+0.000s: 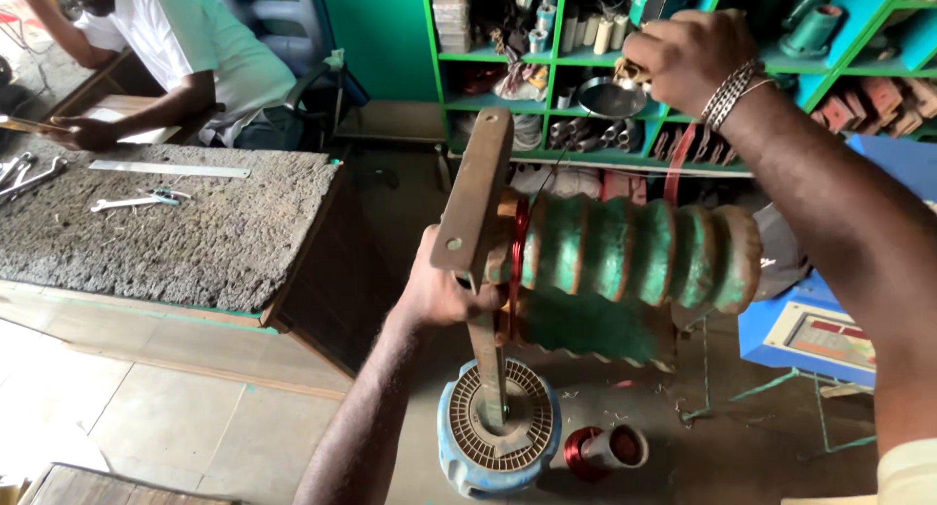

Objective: The person winds red enameled copper wire by hand around the slots of a green grooved motor armature mounted on a stand, guiding the wire with a cloth and rotating the armature to build up coil windings, then adjusts and presses the wound coils into place.

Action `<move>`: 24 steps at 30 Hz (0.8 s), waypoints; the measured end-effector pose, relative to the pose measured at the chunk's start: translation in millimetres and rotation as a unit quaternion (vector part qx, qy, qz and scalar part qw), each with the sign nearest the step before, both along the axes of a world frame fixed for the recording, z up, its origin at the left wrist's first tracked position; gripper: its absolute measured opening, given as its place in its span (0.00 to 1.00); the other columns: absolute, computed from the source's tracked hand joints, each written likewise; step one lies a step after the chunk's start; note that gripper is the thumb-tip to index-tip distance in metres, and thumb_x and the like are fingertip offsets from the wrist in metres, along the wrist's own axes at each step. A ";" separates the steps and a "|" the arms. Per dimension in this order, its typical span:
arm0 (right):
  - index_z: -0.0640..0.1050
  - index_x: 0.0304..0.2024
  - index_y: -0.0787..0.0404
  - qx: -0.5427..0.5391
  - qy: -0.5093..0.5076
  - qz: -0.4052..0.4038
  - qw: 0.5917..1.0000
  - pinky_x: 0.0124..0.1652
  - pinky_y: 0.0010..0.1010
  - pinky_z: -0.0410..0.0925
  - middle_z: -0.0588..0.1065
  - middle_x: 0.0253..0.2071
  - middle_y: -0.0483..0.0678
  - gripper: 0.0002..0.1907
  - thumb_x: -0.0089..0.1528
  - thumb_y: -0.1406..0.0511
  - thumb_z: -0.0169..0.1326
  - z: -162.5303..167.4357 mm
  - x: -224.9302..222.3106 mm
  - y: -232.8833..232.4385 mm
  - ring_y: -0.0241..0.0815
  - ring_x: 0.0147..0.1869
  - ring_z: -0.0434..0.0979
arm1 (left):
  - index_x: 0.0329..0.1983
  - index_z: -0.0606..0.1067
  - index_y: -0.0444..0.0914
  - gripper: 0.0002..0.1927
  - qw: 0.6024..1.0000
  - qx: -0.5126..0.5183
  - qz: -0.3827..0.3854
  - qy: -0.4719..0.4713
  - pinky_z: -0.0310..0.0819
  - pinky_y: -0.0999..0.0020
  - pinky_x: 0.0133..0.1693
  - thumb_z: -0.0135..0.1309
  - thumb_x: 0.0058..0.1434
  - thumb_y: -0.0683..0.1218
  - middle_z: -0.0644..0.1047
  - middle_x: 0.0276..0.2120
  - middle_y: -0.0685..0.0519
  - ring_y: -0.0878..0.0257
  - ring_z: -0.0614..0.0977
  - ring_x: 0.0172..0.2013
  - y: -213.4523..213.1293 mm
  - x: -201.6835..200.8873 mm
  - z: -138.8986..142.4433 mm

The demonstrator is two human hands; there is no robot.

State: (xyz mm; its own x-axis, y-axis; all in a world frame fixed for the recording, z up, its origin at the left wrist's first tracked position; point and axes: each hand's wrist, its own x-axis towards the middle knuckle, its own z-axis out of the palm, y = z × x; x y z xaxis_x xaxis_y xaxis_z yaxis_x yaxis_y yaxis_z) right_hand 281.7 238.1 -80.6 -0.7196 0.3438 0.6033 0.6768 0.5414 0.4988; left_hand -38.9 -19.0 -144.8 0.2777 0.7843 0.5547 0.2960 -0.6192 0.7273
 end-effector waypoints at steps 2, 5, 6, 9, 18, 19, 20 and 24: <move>0.78 0.38 0.50 -0.038 -0.031 0.032 0.998 0.36 0.40 0.72 0.78 0.34 0.44 0.06 0.58 0.66 0.56 -10.6 -5.3 -1.9 0.48 0.40 0.80 | 0.50 0.77 0.34 0.27 1.000 -0.017 0.003 -0.014 0.81 0.67 0.44 0.61 0.44 0.46 0.83 0.37 0.50 0.63 0.83 0.36 -1.9 0.2 -0.3; 0.79 0.37 0.50 -0.185 -0.027 0.125 0.974 0.37 0.39 0.73 0.77 0.32 0.46 0.09 0.54 0.68 0.56 -87.6 -34.7 -27.3 0.48 0.38 0.80 | 0.50 0.76 0.33 0.30 1.000 0.003 0.000 -0.013 0.80 0.65 0.44 0.62 0.41 0.46 0.82 0.38 0.49 0.63 0.83 0.37 -0.3 1.1 -3.0; 0.79 0.36 0.50 -0.302 0.015 0.187 0.935 0.36 0.39 0.73 0.77 0.32 0.46 0.09 0.53 0.68 0.57 -119.7 -44.7 -44.8 0.47 0.37 0.80 | 0.49 0.76 0.33 0.29 1.000 -0.005 0.005 -0.019 0.80 0.65 0.44 0.62 0.41 0.46 0.82 0.37 0.48 0.62 0.82 0.36 0.9 1.1 -4.5; 0.79 0.35 0.51 -0.458 0.090 0.238 0.852 0.34 0.38 0.72 0.78 0.30 0.45 0.09 0.52 0.69 0.59 -197.2 -76.0 -117.1 0.46 0.34 0.80 | 0.48 0.77 0.33 0.28 1.000 -0.013 0.026 -0.012 0.80 0.64 0.42 0.63 0.41 0.46 0.81 0.35 0.47 0.62 0.81 0.35 8.6 -1.3 -8.1; 0.73 0.28 0.62 -0.404 0.104 0.350 0.839 0.29 0.40 0.69 0.73 0.25 0.50 0.09 0.47 0.68 0.58 -100.4 -62.5 -342.1 0.51 0.28 0.77 | 0.56 0.74 0.37 0.37 0.988 -0.050 0.149 0.001 0.79 0.58 0.46 0.64 0.39 0.50 0.84 0.38 0.45 0.51 0.86 0.41 56.6 10.7 -6.3; 0.76 0.30 0.61 -0.255 0.082 0.384 0.884 0.29 0.38 0.70 0.76 0.28 0.50 0.12 0.45 0.63 0.56 -75.7 -53.3 -349.6 0.48 0.30 0.79 | 0.57 0.73 0.38 0.38 0.988 -0.044 0.149 0.008 0.79 0.57 0.47 0.64 0.39 0.51 0.84 0.39 0.45 0.49 0.86 0.43 62.2 14.5 -5.9; 0.76 0.31 0.59 -0.159 0.059 0.395 0.903 0.30 0.38 0.71 0.76 0.29 0.49 0.11 0.46 0.64 0.56 -46.6 -40.6 -353.2 0.48 0.31 0.79 | 0.58 0.73 0.39 0.39 0.988 -0.038 0.151 0.016 0.79 0.56 0.48 0.65 0.38 0.51 0.84 0.41 0.45 0.48 0.86 0.45 67.1 18.3 -4.9; 0.78 0.33 0.54 -0.004 -0.042 0.302 0.953 0.31 0.39 0.72 0.77 0.30 0.47 0.08 0.50 0.64 0.56 88.7 -16.4 -306.3 0.49 0.33 0.79 | 0.61 0.69 0.33 0.46 0.987 -0.058 0.144 0.041 0.79 0.55 0.48 0.65 0.36 0.53 0.83 0.39 0.41 0.46 0.86 0.44 68.1 35.4 -2.3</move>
State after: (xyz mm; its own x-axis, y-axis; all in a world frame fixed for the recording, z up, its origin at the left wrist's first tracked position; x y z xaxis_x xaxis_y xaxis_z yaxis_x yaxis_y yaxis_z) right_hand 265.2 -68.2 8.1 -0.8328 -0.1433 0.5348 0.1997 0.8231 0.5316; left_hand -3.5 49.0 -147.1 0.0740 0.8937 0.4425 0.5080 -0.4155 0.7545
